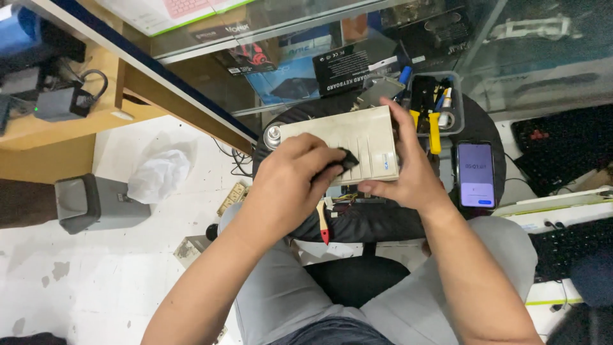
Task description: Cleaning the outer plastic casing of an electronic device using a brush and a cloth
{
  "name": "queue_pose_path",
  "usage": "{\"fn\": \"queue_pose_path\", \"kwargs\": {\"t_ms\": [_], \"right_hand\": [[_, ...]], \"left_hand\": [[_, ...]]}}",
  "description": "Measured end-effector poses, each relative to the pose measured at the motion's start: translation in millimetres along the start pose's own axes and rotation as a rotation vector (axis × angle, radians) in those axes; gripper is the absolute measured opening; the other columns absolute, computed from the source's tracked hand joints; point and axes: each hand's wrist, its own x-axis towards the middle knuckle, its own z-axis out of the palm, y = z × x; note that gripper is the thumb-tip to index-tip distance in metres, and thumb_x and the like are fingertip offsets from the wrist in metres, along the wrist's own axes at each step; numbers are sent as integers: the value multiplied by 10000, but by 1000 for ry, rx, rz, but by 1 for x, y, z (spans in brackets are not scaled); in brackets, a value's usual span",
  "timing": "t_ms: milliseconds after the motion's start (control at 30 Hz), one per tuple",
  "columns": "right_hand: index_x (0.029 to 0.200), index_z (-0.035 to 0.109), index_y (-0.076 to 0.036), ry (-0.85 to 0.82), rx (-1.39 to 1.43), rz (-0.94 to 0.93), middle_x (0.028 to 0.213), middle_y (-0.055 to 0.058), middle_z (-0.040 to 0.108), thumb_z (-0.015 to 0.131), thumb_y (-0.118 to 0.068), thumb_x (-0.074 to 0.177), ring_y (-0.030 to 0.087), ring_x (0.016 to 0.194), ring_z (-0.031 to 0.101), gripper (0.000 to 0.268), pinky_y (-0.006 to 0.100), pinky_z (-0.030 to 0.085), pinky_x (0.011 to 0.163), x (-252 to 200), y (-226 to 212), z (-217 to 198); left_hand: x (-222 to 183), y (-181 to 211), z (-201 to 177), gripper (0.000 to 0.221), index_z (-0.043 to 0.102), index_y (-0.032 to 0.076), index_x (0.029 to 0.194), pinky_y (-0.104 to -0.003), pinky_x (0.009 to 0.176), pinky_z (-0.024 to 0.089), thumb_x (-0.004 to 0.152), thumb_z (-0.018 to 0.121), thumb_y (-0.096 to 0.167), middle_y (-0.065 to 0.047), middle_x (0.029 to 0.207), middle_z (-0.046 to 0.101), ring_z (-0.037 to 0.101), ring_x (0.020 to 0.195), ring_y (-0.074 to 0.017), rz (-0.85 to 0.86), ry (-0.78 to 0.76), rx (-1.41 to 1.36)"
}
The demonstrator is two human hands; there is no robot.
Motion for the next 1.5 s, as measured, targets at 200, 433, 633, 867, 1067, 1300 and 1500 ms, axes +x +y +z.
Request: {"fn": "queue_pose_path", "kwargs": {"t_ms": [200, 433, 633, 867, 1067, 1300, 1500], "right_hand": [[1580, 278, -52, -4, -81, 13, 1452, 164, 447, 957, -436, 590, 303, 1341, 462, 1260, 503, 340, 1152, -4, 0, -1], [1553, 292, -43, 52, -9, -11, 1427, 197, 458, 938, -417, 588, 356, 1323, 477, 1220, 553, 358, 1123, -1, 6, -3], [1552, 290, -44, 13, -44, -23, 1435, 163, 451, 926, -464, 606, 292, 1321, 455, 1215, 509, 359, 1127, 0, 3, 1], [1550, 294, -25, 25, -59, -31, 1444, 162, 444, 953, -447, 582, 285, 1323, 451, 1245, 493, 363, 1123, -1, 3, -2], [1569, 294, -48, 29, 8, -6, 1436, 146, 459, 973, -418, 588, 262, 1326, 453, 1249, 472, 338, 1138, -3, -1, -2], [1583, 303, -74, 15, 32, 11, 1453, 135, 477, 993, -431, 564, 272, 1362, 451, 1281, 487, 315, 1164, -3, 3, 2], [1597, 276, -103, 8, 23, 14, 1463, 139, 441, 993, -387, 600, 285, 1391, 427, 1260, 494, 303, 1179, -3, -1, -3]], "left_hand": [[27, -42, 13, 55, 736, 126, 946, -429, 710, 568, 900, 717, 102, -73, 883, 646, 692, 843, -329, 100, 78, 116], [-8, -5, -3, 91, 747, 153, 899, -373, 716, 576, 892, 683, 88, -69, 880, 667, 702, 846, -304, 101, -40, 68], [12, -26, 8, 80, 719, 74, 929, -404, 697, 564, 902, 659, 29, -106, 852, 618, 662, 791, -336, 202, 109, 43], [19, -26, 10, 74, 713, 66, 912, -437, 704, 552, 862, 672, 29, -135, 869, 615, 650, 805, -361, 252, 42, 71], [8, 4, 9, 90, 715, 115, 923, -432, 707, 567, 884, 643, 77, -105, 886, 632, 684, 834, -355, 154, 1, 21], [36, -25, 21, 76, 722, 112, 908, -433, 700, 564, 855, 691, 66, -115, 873, 630, 674, 821, -343, 219, 50, 79], [12, 18, 19, 27, 686, 131, 854, -385, 704, 577, 875, 675, 118, -78, 875, 645, 695, 839, -316, 221, -47, -53]]}}
